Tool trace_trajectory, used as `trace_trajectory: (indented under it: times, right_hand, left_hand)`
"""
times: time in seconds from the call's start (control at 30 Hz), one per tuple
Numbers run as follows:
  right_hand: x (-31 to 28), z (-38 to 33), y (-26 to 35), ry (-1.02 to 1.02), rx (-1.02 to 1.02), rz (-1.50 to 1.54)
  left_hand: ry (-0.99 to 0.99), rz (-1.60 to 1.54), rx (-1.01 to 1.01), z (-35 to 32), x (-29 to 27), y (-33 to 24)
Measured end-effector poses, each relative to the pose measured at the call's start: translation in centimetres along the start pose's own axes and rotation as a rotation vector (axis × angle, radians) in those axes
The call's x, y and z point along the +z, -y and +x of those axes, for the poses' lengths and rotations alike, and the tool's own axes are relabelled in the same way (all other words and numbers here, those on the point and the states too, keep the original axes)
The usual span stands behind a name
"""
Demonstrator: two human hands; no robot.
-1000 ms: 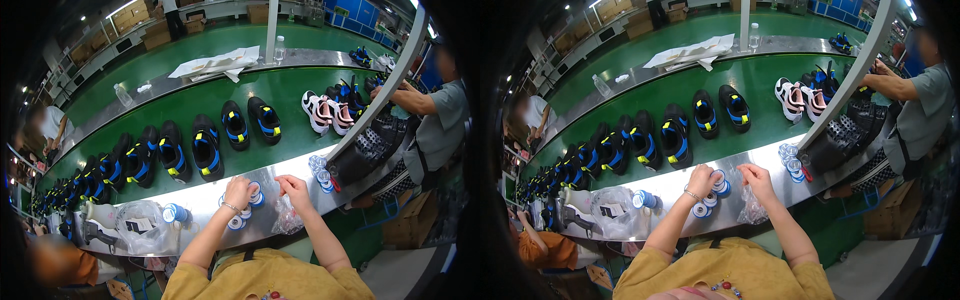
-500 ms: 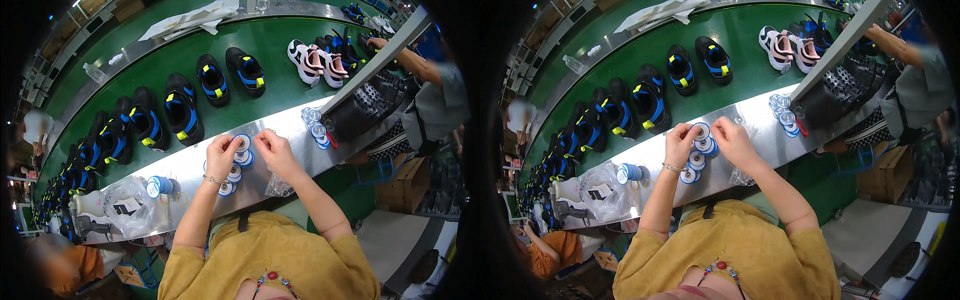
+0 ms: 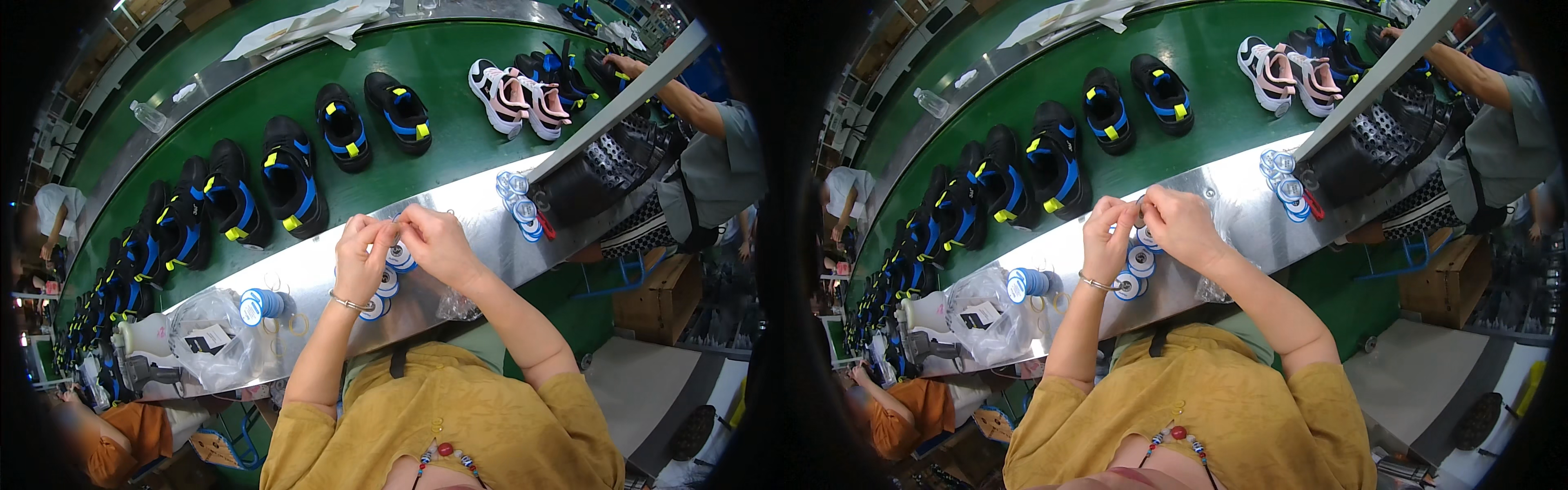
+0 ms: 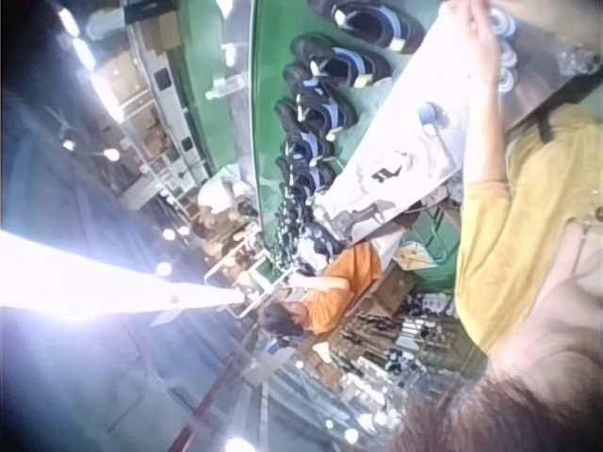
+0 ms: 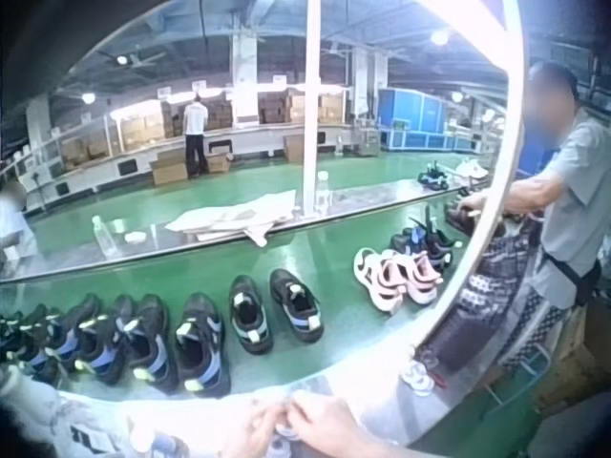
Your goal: The person attaches small circular labels to the tongue of black and blue sneakers on a moving conveyor belt. They pick up each label, place it on the shoe, and smooth it down before the next pair arrives.
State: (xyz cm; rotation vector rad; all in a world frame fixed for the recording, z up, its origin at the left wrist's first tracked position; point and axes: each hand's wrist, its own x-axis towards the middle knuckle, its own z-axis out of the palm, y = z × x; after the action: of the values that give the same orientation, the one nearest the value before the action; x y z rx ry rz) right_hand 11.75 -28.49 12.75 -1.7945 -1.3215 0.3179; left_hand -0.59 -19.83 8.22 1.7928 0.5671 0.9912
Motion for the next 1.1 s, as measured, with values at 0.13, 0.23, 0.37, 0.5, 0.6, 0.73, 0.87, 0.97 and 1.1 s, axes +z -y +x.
trace_trajectory:
  times: [0.13,0.23,0.37,0.5,0.6,0.73,0.87,0.97,1.1]
  right_hand:
    - [-0.2,-0.1,-0.5,0.052,-0.060,0.029]
    - [0.2,-0.1,-1.2,0.063,-0.127,-0.006]
    - [0.7,0.4,-0.9,0.075,-0.051,0.058]
    - [0.6,2.2,-1.0,0.239,0.078,0.117]
    - [1.5,3.1,-4.1,0.129,-0.112,0.121]
    - [1.4,5.0,-5.1,0.096,-0.051,0.065]
    - [1.8,6.7,-6.0,0.043,0.020,0.029]
    - [1.7,7.2,-6.6,0.053,0.040,0.019]
    - [1.6,7.8,-7.6,0.025,0.020,-0.022]
  left_hand:
    - [0.055,-0.307,-0.243,0.2,-0.2,0.1]
    - [0.114,-0.473,-0.452,0.3,-0.2,0.8]
    - [0.086,-0.464,-0.450,0.9,0.0,1.9]
    - [0.102,-0.424,-0.517,2.1,-0.3,2.3]
    - [0.100,-0.351,-0.487,3.2,-0.6,2.8]
    - [-0.007,-0.228,-0.453,6.5,-0.6,5.7]
    - [-0.226,-0.310,-0.636,10.6,0.0,11.2]
    - [-0.289,-0.491,-0.680,11.5,0.7,11.2]
    - [-0.257,-0.663,-0.635,10.7,0.9,11.5]
